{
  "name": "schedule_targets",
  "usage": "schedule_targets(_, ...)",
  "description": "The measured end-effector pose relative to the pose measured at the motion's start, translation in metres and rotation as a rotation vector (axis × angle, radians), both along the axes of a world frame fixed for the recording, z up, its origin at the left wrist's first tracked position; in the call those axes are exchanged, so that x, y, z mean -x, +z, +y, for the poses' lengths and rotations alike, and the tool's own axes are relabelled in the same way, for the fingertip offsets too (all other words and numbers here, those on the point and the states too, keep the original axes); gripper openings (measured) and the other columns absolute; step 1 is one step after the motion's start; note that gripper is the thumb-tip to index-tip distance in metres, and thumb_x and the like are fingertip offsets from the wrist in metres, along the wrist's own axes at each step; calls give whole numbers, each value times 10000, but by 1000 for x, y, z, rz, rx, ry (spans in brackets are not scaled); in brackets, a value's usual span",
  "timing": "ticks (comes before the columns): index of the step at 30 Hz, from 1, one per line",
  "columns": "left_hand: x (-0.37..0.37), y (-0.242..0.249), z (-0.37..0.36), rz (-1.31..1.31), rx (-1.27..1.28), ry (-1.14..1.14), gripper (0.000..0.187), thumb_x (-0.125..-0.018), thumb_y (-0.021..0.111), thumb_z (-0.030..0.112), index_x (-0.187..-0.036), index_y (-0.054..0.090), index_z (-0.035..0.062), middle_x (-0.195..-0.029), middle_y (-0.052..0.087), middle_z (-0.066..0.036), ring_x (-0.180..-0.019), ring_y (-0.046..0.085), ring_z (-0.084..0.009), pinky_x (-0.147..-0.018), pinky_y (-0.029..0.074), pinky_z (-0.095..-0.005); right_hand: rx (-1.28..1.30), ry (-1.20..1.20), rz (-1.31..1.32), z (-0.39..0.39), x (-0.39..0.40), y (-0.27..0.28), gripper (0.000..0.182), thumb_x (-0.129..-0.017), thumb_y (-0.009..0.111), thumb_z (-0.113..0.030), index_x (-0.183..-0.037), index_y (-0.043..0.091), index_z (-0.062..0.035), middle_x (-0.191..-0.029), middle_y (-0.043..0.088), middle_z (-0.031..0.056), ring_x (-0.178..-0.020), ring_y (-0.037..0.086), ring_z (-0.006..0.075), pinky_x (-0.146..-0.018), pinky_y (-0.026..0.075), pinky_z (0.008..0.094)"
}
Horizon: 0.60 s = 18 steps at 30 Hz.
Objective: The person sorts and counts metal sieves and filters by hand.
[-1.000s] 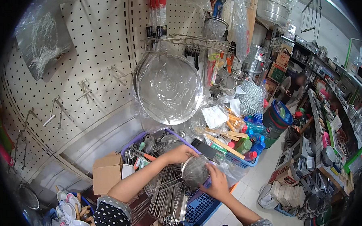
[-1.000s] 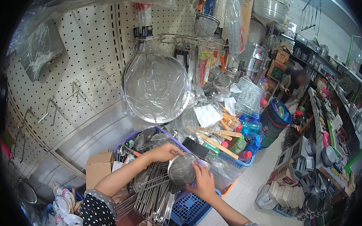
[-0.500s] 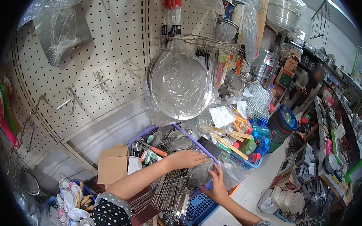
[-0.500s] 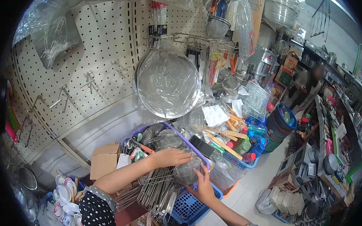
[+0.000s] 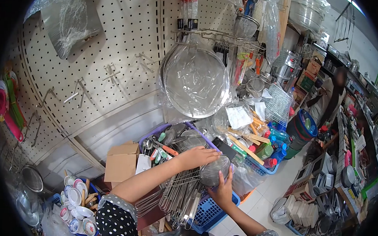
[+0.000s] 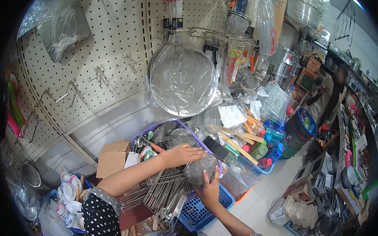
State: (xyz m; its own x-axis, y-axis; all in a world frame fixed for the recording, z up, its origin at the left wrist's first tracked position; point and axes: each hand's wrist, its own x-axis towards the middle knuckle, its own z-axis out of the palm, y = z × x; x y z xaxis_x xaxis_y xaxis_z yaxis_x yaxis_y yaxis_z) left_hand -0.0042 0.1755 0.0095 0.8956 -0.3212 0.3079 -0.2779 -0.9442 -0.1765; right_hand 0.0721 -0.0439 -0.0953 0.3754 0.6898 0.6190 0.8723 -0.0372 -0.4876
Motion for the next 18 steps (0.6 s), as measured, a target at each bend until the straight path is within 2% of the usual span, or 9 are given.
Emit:
schedule_targets(3, 2, 1, 1, 16, 45, 41, 411, -925, 496, 154, -1332, 535, 120, -1489, 480, -7, -1347, 476, -141, -936, 438, -300, 44, 36, -63, 2, -9, 4, 1111, -594, 885, -118, -1488, 228, -174, -1533, 113, 351, -1382, 250, 563, -1093, 348, 592)
schedule_targets(6, 8, 6, 2, 86, 18, 128, 399, -927, 495, 150, -1324, 532, 130, -1503, 462, 8, -1376, 443, -143, -926, 434, -315, 48, 80, 21, 4, -10, 11, 1059, -576, 875, -115, -1473, 319, -199, -1533, 182, 308, -1398, 239, 545, -1091, 329, 595)
schedule_targets(12, 35, 9, 11, 148, -91, 222, 409, -913, 517, 155, -1322, 518, 136, -1520, 436, 12, -1401, 408, -139, -925, 426, -343, 139, 126, -83, -10, 4, 37, 932, -567, 833, -159, -1421, 466, -230, -1549, 242, 232, -1418, 223, 513, -1065, 293, 632)
schedule_targets(18, 26, 21, 7, 32, -150, 238, 385, -902, 531, 147, -1286, 529, 127, -1502, 459, 9, -1368, 451, -146, -912, 425, -352, 39, 169, -126, -6, -17, 36, 903, -563, 803, -137, -1404, 490, -240, -1545, 245, 229, -1423, 176, 536, -1098, 223, 683)
